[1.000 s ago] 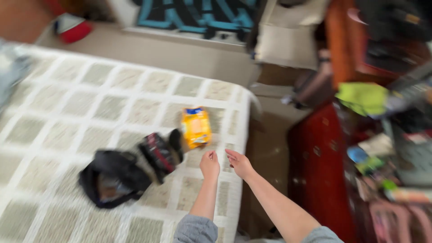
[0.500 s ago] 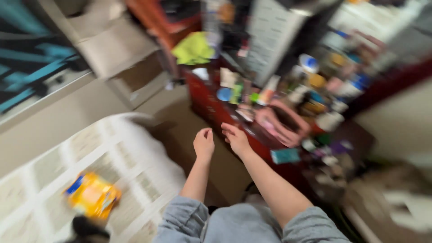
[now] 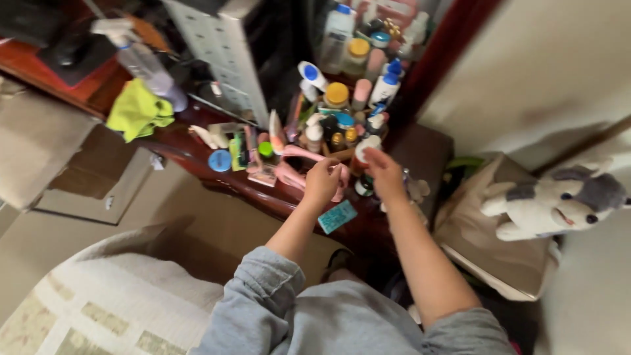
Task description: The person moves various personal care items from a cluttered vanity to a bed. They handle hairbrushes, a bag of wipes, a black bag, a hair tie, a purple spray can, bottles, a pink pouch, and a wooden organizer, placing them on the bed one by one.
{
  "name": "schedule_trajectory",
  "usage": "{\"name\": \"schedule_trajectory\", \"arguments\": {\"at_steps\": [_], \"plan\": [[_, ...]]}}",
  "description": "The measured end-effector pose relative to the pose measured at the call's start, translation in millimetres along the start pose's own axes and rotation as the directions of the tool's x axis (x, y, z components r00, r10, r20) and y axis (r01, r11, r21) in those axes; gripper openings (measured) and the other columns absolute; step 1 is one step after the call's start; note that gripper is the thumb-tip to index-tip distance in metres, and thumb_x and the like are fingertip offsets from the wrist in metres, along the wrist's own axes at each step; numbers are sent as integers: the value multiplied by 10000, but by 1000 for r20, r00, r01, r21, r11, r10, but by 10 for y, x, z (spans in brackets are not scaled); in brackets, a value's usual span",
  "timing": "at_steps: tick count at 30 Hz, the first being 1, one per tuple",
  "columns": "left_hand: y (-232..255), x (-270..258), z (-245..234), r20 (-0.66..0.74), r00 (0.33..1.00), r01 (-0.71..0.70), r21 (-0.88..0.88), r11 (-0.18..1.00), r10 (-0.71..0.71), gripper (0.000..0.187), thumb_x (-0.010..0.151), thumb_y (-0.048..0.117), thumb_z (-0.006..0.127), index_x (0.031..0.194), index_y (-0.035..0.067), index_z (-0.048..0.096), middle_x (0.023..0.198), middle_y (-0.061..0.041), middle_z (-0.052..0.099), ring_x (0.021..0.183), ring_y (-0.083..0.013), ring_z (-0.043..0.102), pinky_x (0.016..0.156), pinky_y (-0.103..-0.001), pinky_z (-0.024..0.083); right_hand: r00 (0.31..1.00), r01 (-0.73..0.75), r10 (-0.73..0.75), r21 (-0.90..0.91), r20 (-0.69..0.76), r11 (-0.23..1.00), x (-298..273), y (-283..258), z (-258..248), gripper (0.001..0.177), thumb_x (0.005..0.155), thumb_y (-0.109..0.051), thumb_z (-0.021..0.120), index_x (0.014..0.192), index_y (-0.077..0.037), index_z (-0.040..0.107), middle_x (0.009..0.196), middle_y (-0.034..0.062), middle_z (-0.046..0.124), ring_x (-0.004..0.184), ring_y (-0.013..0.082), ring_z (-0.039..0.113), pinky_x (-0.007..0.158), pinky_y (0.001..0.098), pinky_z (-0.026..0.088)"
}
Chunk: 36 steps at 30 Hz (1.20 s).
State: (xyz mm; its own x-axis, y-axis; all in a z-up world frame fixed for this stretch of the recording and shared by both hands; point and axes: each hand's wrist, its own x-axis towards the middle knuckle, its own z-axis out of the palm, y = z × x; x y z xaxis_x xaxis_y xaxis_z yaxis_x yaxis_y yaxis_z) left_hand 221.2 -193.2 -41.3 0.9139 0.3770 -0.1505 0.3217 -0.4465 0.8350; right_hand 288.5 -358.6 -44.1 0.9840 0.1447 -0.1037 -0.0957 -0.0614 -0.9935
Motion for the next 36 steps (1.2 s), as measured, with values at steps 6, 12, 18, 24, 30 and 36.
{"name": "schedule_trajectory", "arguments": {"at_steps": [6,12,18,24,30,36], "plan": [[55,377,870,132,989,-71,75,995,60,293,981,350,624,1219,214,726,1179,-54,743,1164,-301,684,1054,-530,494,985,-33,26,-40,-169,999,207,73,-1017,311,986,-3,617,1265,-99,713,1194,135,736,1162,226,689,882,343,609],[720,127,885,390,906,-215,88,973,165,496,933,261,671,1405,129,590,1337,-149,663,1274,-339,620,1096,-567,444,974,-135,107,-133,-197,982,247,288,-1595,313,1017,3,563,1263,-116,716,1218,121,724,1207,244,659,931,376,598],[590,206,1285,611,755,-534,365,762,237,878,761,205,854,1522,86,433,1408,-224,558,1324,-417,562,1167,-533,410,978,-166,122,-283,-169,945,261,725,-1772,379,905,26,649,1238,-127,743,1164,117,742,1166,271,668,972,402,578],[69,351,1725,625,752,-592,500,632,209,932,760,232,865,1538,137,361,1339,-179,601,1264,-367,621,1221,-548,299,997,-76,64,-267,-52,961,281,996,-1677,439,844,54,689,1266,-59,726,1231,184,719,1235,326,628,1067,442,511],[340,314,1530,628,729,-596,389,703,270,726,776,135,822,1402,89,457,1233,-193,646,1169,-383,681,1198,-538,328,987,-163,160,-260,-31,952,312,977,-1690,515,826,-13,757,1331,-80,688,1304,159,686,1317,329,567,1095,416,497],[913,363,1036,455,868,-305,169,937,200,858,756,174,828,1506,122,414,1323,-214,604,1278,-418,592,1130,-533,434,973,-201,229,-450,9,870,464,1539,-1835,761,725,-305,913,1416,-149,634,1381,109,643,1338,320,548,1114,396,494]]}}
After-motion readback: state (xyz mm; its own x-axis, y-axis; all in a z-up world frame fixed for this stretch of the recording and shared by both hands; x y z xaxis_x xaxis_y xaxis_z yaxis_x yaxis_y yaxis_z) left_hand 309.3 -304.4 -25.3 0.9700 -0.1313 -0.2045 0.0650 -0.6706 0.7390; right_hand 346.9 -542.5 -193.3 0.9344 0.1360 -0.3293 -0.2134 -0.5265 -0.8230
